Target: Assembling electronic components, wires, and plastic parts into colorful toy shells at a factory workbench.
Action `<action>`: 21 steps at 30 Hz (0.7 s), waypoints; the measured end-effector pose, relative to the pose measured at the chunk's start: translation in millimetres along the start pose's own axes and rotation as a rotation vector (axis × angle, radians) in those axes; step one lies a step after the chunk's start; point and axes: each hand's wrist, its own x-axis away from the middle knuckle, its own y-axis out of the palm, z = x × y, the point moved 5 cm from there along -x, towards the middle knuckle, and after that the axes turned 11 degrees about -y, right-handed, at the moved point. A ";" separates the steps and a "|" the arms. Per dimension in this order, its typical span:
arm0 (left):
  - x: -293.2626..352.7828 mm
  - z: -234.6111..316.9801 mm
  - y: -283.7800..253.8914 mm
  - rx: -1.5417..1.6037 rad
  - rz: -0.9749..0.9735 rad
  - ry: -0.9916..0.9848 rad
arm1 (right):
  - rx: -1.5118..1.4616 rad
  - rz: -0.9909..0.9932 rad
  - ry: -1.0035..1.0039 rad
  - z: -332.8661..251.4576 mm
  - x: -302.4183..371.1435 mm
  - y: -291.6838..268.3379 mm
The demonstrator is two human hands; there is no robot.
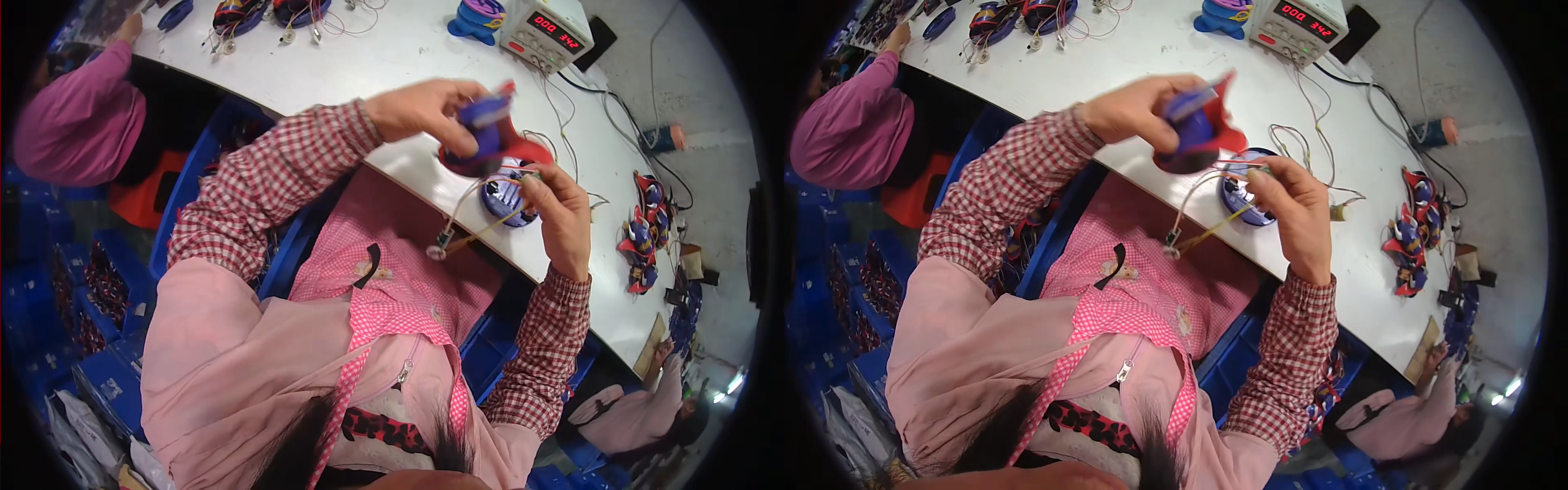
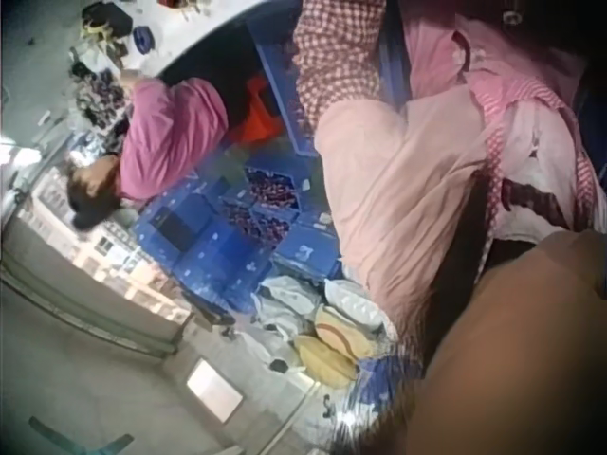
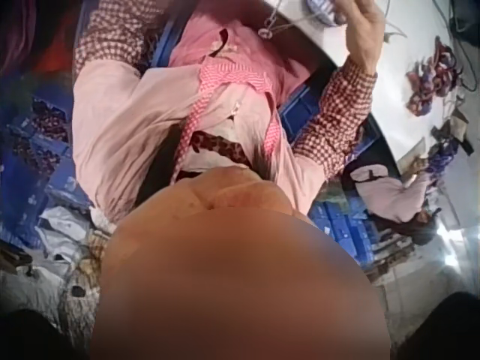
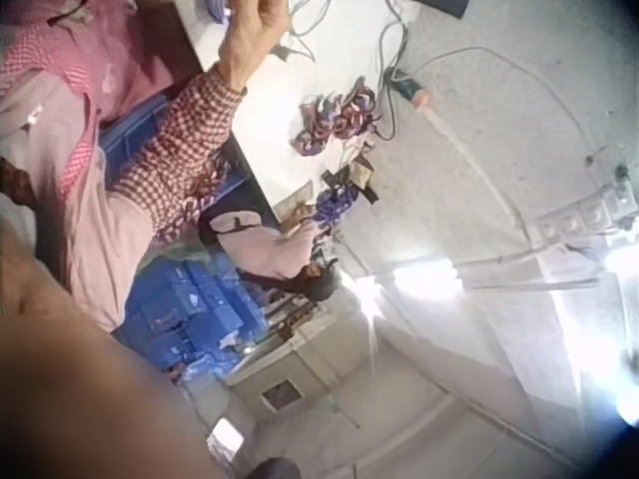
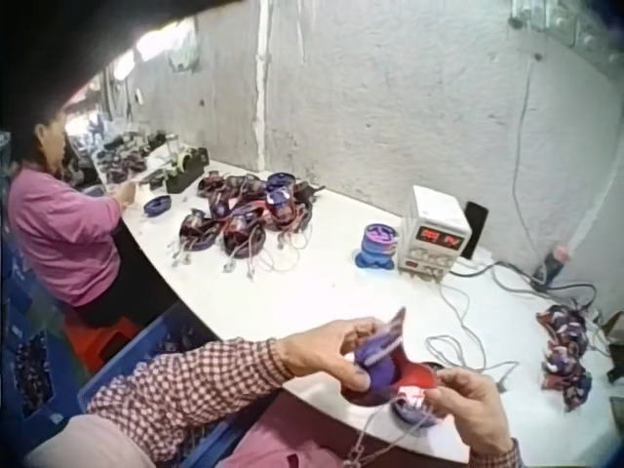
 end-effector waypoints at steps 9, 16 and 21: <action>-39.7 -61.9 42.4 -0.290 0.325 0.004 | 1.068 0.274 -0.518 64.3 11.0 -47.9; -27.3 -38.6 57.0 -0.738 0.613 -0.186 | 0.649 0.341 -0.335 81.0 7.9 -42.9; -13.1 -40.9 37.5 -0.792 0.905 0.403 | 0.420 0.343 -0.489 25.1 -5.3 -6.7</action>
